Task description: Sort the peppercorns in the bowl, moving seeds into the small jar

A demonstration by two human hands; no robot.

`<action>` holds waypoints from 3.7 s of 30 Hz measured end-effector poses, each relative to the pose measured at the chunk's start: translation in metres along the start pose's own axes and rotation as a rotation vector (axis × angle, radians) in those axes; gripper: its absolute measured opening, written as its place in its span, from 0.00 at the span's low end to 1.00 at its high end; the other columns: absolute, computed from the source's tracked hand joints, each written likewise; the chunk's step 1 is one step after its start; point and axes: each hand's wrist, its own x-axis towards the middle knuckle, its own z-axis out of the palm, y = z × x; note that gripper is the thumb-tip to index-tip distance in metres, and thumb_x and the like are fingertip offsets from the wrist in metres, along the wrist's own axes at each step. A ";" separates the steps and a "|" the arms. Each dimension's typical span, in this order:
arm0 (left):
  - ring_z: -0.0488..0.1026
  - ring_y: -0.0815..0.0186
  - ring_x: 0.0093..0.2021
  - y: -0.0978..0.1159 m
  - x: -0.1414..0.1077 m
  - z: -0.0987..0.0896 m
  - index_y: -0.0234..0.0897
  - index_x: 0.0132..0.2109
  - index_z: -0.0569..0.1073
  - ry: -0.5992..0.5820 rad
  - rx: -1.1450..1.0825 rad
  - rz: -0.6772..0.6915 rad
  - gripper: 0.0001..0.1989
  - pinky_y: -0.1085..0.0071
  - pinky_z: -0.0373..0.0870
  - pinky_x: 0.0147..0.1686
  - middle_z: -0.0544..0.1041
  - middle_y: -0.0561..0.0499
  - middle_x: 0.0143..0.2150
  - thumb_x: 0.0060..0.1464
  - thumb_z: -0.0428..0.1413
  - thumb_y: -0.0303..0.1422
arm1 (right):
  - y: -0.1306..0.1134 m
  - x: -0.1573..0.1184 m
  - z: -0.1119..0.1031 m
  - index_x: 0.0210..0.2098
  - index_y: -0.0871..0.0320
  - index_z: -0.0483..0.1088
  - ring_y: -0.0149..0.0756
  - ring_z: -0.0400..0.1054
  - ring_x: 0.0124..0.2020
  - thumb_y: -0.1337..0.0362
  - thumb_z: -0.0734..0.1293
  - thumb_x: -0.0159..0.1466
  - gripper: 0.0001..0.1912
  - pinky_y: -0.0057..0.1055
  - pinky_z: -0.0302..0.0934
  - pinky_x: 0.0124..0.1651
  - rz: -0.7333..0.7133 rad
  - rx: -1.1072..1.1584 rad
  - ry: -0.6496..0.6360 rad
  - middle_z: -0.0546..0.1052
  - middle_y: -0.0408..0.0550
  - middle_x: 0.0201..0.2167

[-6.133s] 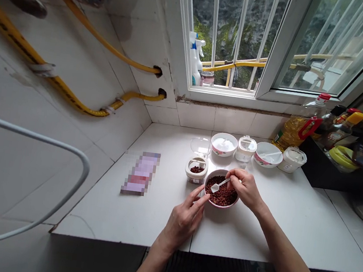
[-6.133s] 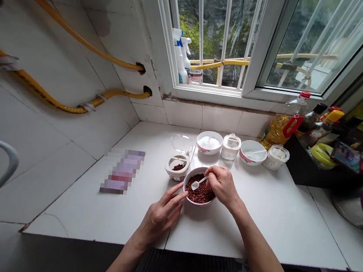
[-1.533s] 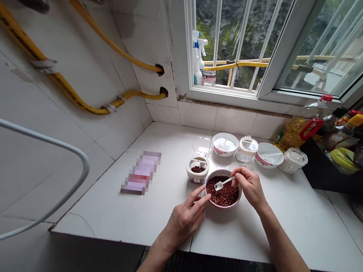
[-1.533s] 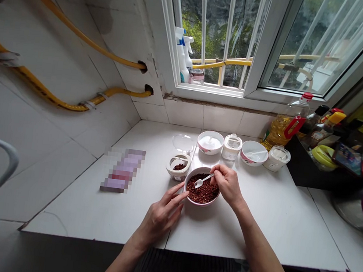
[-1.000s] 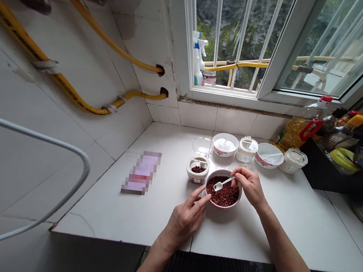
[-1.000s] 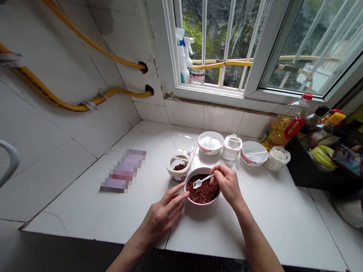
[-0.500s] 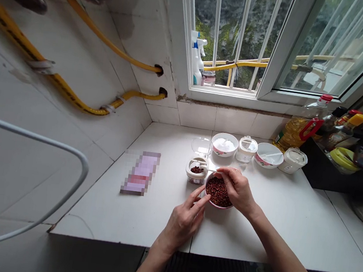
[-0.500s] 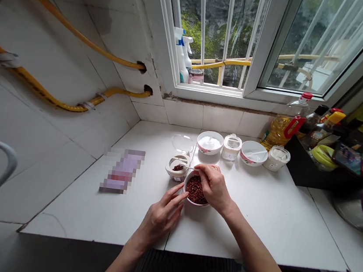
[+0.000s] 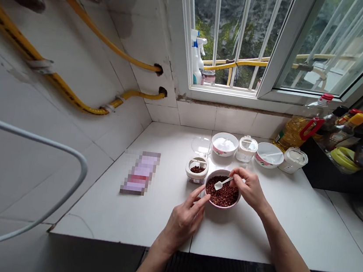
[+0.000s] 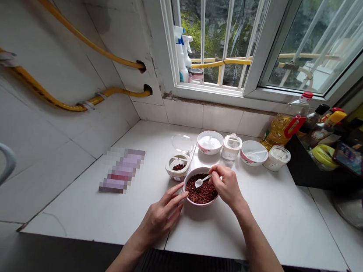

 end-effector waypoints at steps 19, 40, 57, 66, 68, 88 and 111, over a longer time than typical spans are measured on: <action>0.80 0.62 0.50 -0.001 -0.001 0.002 0.40 0.64 0.64 0.006 0.001 0.001 0.23 0.70 0.81 0.44 0.69 0.37 0.64 0.65 0.49 0.22 | -0.002 0.003 0.001 0.30 0.57 0.71 0.34 0.69 0.23 0.57 0.63 0.59 0.10 0.30 0.64 0.32 0.244 0.315 -0.054 0.76 0.42 0.19; 0.80 0.63 0.49 -0.001 0.000 0.002 0.40 0.65 0.64 0.005 0.007 0.002 0.24 0.70 0.81 0.44 0.69 0.37 0.64 0.65 0.49 0.22 | 0.001 0.002 0.005 0.30 0.57 0.72 0.31 0.68 0.22 0.61 0.62 0.59 0.09 0.28 0.63 0.30 0.235 0.247 -0.043 0.75 0.41 0.18; 0.80 0.62 0.51 -0.001 -0.001 0.001 0.40 0.65 0.64 -0.006 0.007 0.000 0.24 0.69 0.80 0.47 0.69 0.37 0.65 0.65 0.49 0.22 | -0.013 0.002 0.020 0.42 0.56 0.72 0.38 0.79 0.36 0.57 0.63 0.68 0.11 0.37 0.73 0.44 0.023 0.321 0.138 0.83 0.49 0.34; 0.78 0.60 0.54 -0.001 -0.001 0.001 0.41 0.65 0.64 0.000 0.025 0.004 0.23 0.68 0.81 0.47 0.69 0.37 0.64 0.65 0.49 0.23 | -0.010 0.001 0.030 0.44 0.53 0.74 0.42 0.77 0.40 0.68 0.60 0.69 0.11 0.46 0.66 0.55 -0.297 -0.075 0.128 0.83 0.50 0.37; 0.78 0.60 0.54 -0.001 0.000 0.001 0.40 0.64 0.64 0.004 0.025 0.011 0.22 0.68 0.81 0.47 0.70 0.37 0.64 0.65 0.48 0.23 | -0.010 0.000 0.021 0.43 0.54 0.73 0.43 0.77 0.41 0.65 0.61 0.69 0.09 0.42 0.69 0.50 -0.189 0.011 0.170 0.83 0.51 0.36; 0.80 0.63 0.50 -0.001 0.000 0.001 0.39 0.64 0.64 0.010 0.009 0.007 0.22 0.70 0.81 0.45 0.69 0.37 0.64 0.65 0.49 0.22 | -0.001 0.000 0.008 0.31 0.55 0.71 0.36 0.72 0.26 0.61 0.62 0.61 0.07 0.32 0.65 0.35 0.173 0.246 -0.002 0.78 0.43 0.21; 0.80 0.63 0.50 -0.001 0.000 0.002 0.39 0.63 0.65 0.011 0.007 0.005 0.21 0.70 0.81 0.45 0.69 0.36 0.64 0.65 0.49 0.22 | -0.001 -0.001 0.008 0.30 0.55 0.71 0.36 0.72 0.24 0.65 0.61 0.62 0.08 0.31 0.66 0.33 0.132 0.182 -0.009 0.77 0.42 0.20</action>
